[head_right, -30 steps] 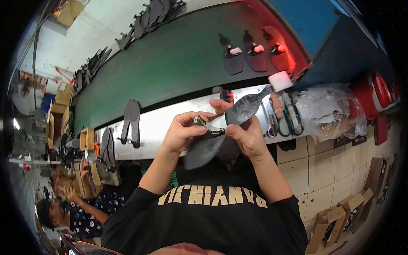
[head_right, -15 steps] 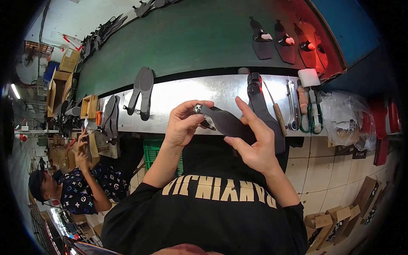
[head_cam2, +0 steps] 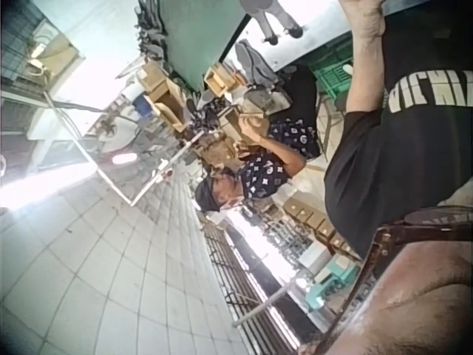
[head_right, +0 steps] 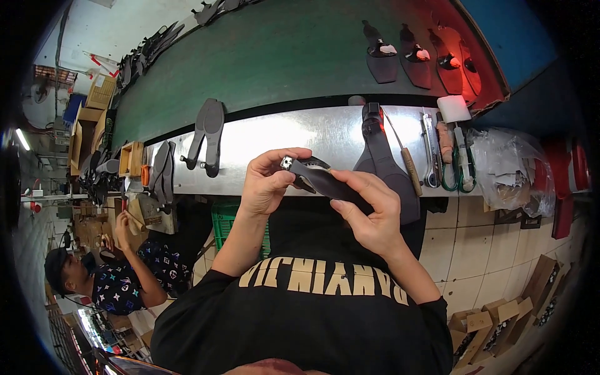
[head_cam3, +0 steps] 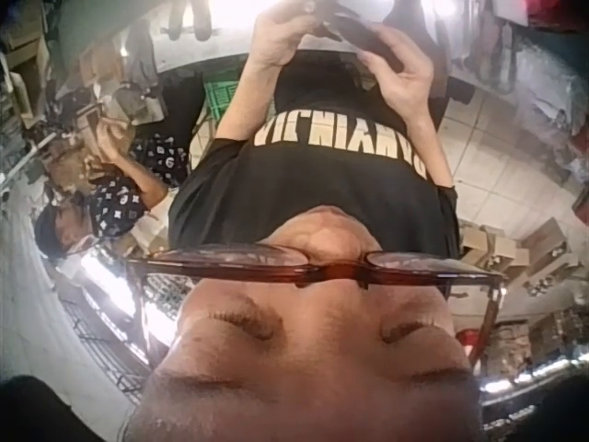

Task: Assembling and finishing shoe soles in a factory setting.

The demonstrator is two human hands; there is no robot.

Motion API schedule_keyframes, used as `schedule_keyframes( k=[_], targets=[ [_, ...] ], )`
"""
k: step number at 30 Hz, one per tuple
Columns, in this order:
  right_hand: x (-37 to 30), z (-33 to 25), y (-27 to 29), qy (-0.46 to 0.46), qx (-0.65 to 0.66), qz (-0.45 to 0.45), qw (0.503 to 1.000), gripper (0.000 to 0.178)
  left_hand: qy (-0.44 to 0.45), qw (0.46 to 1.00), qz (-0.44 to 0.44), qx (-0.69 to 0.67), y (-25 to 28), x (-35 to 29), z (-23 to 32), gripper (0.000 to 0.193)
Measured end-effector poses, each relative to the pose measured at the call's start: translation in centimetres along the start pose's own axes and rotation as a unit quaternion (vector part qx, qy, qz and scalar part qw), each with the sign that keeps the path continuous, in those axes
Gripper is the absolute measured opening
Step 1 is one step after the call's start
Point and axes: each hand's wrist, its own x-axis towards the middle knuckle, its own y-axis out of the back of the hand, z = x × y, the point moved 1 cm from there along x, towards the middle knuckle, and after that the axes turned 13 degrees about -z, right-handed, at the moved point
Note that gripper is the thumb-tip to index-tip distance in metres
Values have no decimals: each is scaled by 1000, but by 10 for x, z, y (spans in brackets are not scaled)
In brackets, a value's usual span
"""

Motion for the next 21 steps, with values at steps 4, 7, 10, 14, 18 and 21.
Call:
schedule_keyframes(
  k=[4,7,10,14,18,21],
  targets=[
    [0,2,0,-2,4,-3,1000,41,3,1000,-1,2,1,0,0,34],
    [0,2,1,-1,5,-1,1000,42,9,1000,-2,6,1,1,0,34],
    [0,2,1,-11,13,-4,1000,42,9,1000,-1,3,1,1,0,34],
    [0,3,0,-8,16,-6,1000,42,6,1000,1,4,2,1,-1,34],
    [0,2,1,-7,7,-8,1000,42,12,1000,2,7,1,1,-1,34],
    [1,1,2,-7,0,-12,1000,41,13,1000,2,19,1,1,-1,33]
  ],
)
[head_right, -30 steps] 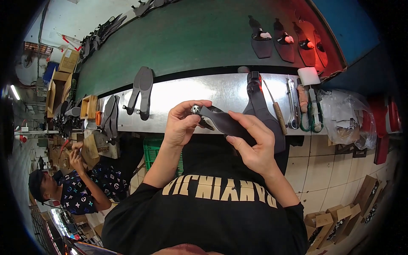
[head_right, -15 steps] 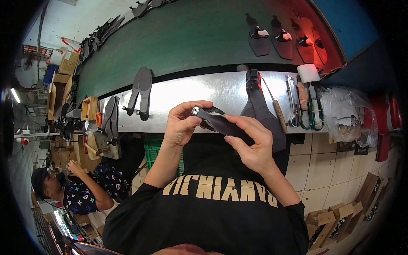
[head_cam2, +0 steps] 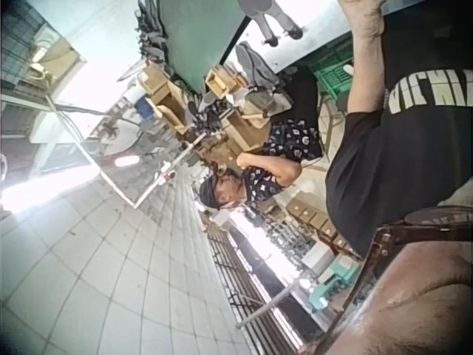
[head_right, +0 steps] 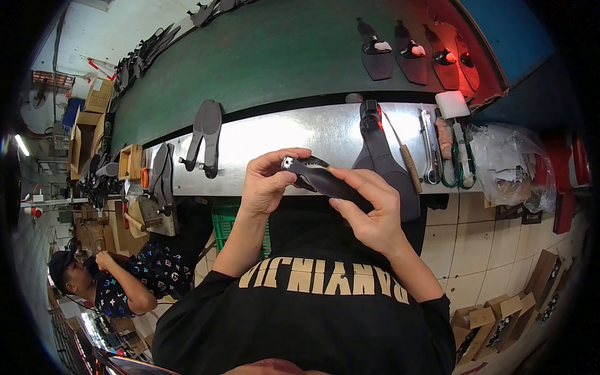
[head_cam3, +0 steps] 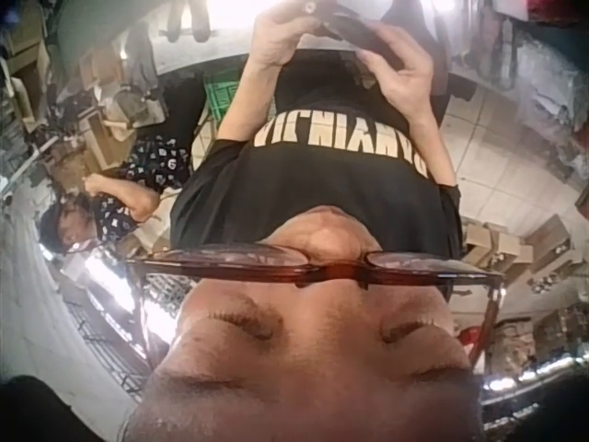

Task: Assembling and finishing shoe soles in a factory setting.

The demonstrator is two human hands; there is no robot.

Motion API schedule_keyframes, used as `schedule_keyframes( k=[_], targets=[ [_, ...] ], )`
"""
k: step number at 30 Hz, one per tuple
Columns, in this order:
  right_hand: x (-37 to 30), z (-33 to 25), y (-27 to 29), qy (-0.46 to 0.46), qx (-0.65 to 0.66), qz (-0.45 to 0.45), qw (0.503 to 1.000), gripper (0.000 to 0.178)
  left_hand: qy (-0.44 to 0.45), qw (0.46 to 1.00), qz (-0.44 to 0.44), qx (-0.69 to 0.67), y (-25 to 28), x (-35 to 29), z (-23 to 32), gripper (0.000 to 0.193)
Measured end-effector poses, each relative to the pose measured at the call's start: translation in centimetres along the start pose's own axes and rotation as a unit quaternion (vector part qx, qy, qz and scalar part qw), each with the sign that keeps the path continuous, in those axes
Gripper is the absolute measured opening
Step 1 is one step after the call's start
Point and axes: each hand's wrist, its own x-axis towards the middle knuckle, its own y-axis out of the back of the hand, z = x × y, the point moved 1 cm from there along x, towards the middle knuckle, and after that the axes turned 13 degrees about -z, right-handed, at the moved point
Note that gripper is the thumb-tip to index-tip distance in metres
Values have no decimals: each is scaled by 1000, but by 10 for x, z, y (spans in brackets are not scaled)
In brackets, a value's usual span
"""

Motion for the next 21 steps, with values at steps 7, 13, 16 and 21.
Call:
schedule_keyframes(
  k=[7,13,16,21],
  targets=[
    [3,-7,4,3,-48,-19,999,39,-53,997,-19,61,3,-2,-6,35],
    [8,-13,6,29,-97,-29,994,40,-71,987,-62,127,3,0,-5,35],
    [10,-17,7,23,-123,-33,992,41,-43,992,-64,102,6,-1,-1,34],
    [11,-17,6,7,-145,-48,988,42,-40,986,-99,125,12,1,1,34]
  ],
)
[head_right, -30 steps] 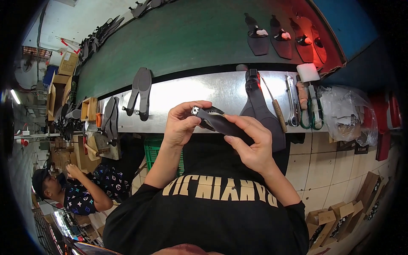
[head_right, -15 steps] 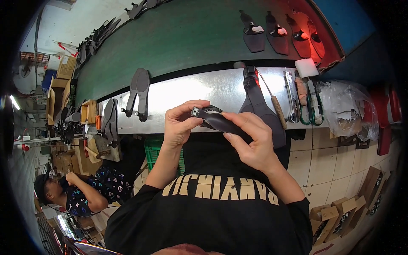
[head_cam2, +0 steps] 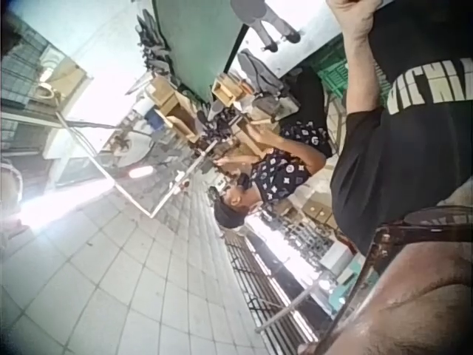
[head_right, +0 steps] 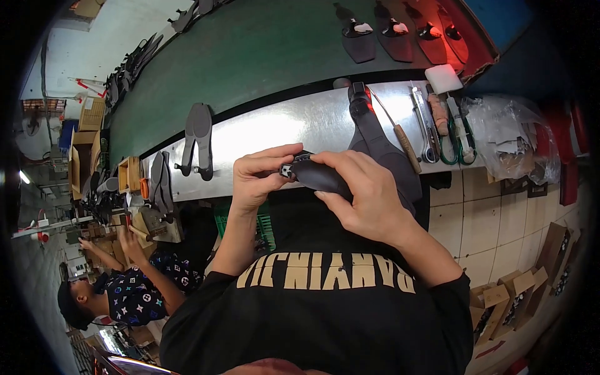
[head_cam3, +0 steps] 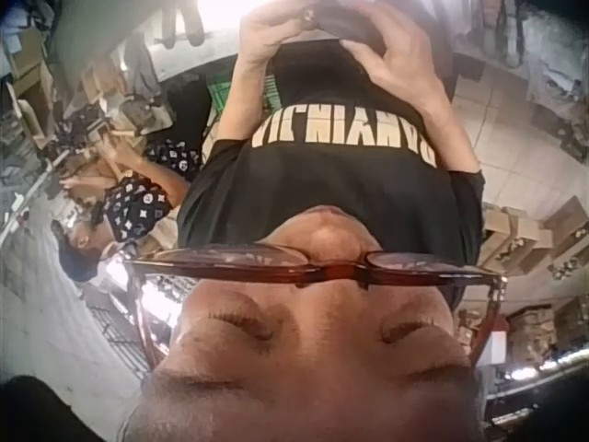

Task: Assembling and finishing shoe soles in a factory setting.

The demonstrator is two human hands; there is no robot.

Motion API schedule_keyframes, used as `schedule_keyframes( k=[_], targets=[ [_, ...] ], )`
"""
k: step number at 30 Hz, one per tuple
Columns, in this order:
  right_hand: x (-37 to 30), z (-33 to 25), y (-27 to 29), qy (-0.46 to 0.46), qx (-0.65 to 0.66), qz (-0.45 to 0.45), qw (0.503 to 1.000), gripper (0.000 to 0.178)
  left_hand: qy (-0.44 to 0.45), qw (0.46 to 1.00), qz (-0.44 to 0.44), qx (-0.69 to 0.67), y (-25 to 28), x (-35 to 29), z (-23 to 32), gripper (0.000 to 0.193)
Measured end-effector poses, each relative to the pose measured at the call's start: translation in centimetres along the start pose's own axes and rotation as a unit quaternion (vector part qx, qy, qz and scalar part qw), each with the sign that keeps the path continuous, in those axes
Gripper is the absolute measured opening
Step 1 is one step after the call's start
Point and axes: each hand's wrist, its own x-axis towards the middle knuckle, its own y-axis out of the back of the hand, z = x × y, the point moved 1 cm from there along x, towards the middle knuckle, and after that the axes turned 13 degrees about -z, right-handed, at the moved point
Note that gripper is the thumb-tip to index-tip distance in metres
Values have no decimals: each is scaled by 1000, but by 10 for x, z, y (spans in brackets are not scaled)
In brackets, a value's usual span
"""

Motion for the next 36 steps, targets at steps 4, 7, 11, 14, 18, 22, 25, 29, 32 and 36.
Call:
schedule_keyframes(
  k=[4,7,11,14,18,22,25,29,32,36],
  targets=[
    [-2,2,-1,12,-21,-14,1000,42,5,1000,-9,11,3,-3,-3,36],
    [-1,5,-5,31,-43,1,999,40,25,1000,-8,4,2,-2,-1,37],
    [-1,4,-7,32,-54,-2,998,41,19,999,-33,30,1,-2,-2,38],
    [-1,7,-9,31,-53,-13,998,41,24,999,-24,32,-3,-4,-2,40],
    [-1,15,-8,-15,23,-37,999,40,53,998,1,41,-9,-7,-5,38],
    [-5,31,-22,-71,110,-12,991,37,125,991,55,-8,-17,-5,-8,39],
    [-5,32,-21,-74,101,-4,992,30,152,986,68,3,-20,-4,-12,41],
    [-4,32,-23,-29,6,-7,1000,18,172,982,83,-17,-25,-4,-13,43],
    [-4,30,-20,-13,-46,-21,999,19,174,977,119,-11,-31,-3,-14,41],
    [-7,34,-21,1,-58,-37,998,19,172,978,120,-8,-29,-6,-19,42]
  ],
)
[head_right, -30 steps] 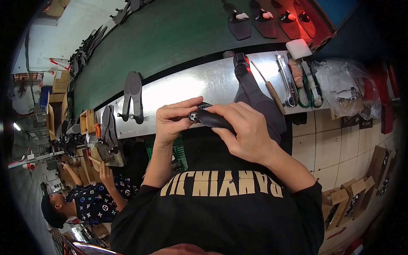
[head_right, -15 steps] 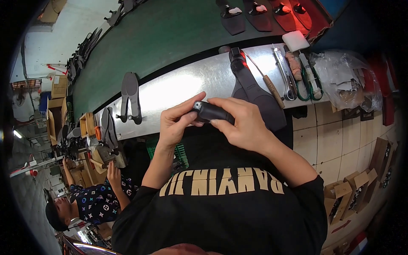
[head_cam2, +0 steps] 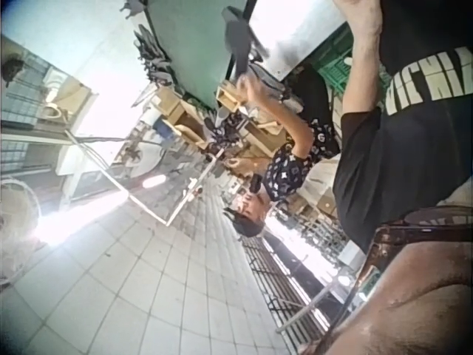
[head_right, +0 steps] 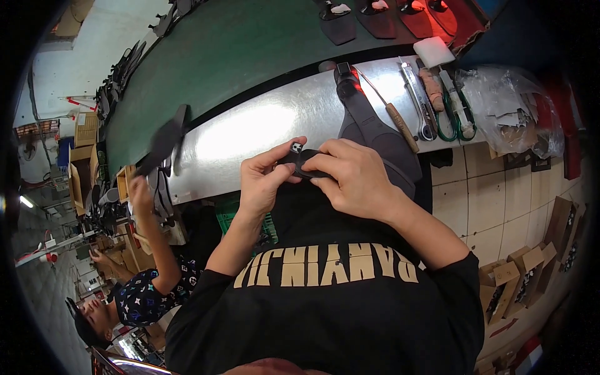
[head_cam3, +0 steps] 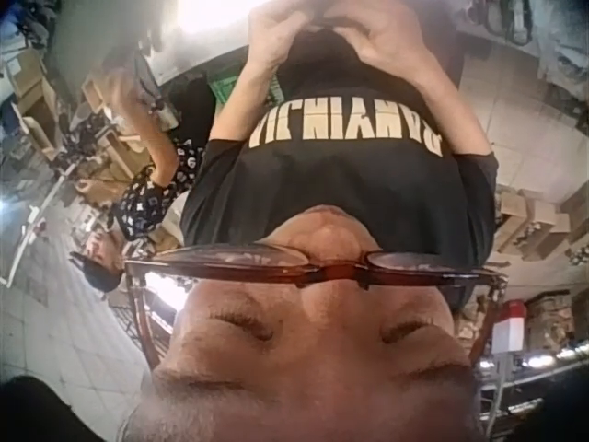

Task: Assembling and finishing shoe soles in a factory setting.

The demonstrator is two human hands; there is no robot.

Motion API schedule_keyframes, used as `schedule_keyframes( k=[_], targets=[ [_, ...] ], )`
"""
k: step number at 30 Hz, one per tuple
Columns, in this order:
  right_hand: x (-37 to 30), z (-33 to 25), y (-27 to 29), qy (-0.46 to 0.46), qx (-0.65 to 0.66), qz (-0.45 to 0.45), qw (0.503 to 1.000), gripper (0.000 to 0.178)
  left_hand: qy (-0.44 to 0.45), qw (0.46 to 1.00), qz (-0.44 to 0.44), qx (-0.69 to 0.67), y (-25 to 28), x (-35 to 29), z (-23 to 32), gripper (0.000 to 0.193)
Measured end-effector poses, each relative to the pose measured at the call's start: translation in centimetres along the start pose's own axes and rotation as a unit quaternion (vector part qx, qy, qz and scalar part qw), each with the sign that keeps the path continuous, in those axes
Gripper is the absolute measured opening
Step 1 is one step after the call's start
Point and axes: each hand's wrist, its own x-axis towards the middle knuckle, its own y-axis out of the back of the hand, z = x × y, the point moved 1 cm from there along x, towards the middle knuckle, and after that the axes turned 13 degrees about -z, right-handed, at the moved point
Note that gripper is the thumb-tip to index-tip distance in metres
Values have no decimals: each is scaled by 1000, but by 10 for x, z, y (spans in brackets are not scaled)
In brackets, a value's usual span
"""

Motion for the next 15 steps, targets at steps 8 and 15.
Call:
schedule_keyframes(
  k=[8,15],
  targets=[
    [1,3,-5,-38,56,-16,998,24,-13,1000,16,12,0,3,-5,41],
    [-2,5,-17,21,-12,75,997,22,47,995,33,-80,-2,1,8,38]
  ],
)
